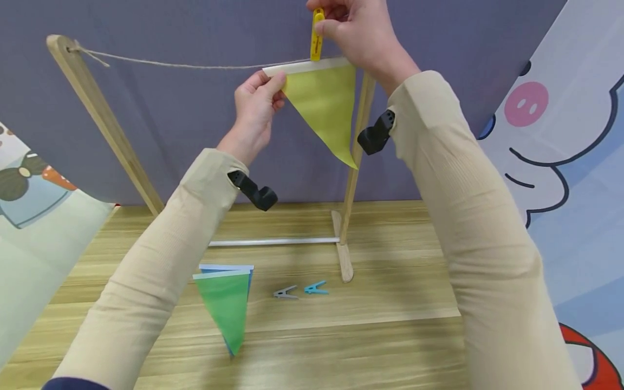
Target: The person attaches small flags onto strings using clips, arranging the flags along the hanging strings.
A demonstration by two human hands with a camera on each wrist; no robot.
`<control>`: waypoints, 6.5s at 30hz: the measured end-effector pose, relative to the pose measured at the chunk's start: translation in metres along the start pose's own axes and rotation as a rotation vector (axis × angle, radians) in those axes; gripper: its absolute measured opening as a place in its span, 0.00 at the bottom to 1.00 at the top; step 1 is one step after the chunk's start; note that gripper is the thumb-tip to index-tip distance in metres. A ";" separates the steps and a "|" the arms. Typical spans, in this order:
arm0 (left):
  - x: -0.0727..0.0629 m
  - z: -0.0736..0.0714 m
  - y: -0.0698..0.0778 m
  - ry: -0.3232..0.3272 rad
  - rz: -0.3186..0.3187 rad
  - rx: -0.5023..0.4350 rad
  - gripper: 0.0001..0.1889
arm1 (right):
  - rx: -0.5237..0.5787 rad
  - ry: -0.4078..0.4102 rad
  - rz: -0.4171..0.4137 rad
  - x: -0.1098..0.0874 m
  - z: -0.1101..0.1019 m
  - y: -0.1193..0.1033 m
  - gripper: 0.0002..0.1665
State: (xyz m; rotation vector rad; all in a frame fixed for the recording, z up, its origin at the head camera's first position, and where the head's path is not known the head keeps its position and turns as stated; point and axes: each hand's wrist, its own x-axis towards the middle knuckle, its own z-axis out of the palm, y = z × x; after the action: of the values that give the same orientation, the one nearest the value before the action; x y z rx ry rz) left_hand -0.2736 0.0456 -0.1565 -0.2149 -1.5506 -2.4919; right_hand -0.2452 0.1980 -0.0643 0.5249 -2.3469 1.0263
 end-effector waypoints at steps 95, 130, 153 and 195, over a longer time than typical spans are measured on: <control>0.003 -0.018 -0.013 -0.076 0.068 0.133 0.03 | -0.261 -0.085 -0.136 -0.025 0.013 0.014 0.27; -0.003 -0.064 -0.021 -0.057 0.049 0.232 0.07 | -0.087 0.006 -0.374 -0.068 0.007 0.021 0.24; -0.028 -0.111 -0.032 -0.114 -0.013 0.258 0.07 | 0.074 -0.014 -0.323 -0.112 0.018 0.039 0.25; -0.081 -0.211 -0.080 -0.091 -0.233 0.401 0.04 | 0.444 -0.087 -0.200 -0.220 0.091 0.091 0.33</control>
State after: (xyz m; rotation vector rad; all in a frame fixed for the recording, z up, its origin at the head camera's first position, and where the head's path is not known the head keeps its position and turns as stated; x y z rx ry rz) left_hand -0.2184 -0.1017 -0.3370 -0.0900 -2.1810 -2.2867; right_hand -0.1480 0.2172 -0.2992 0.9651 -2.0821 1.4566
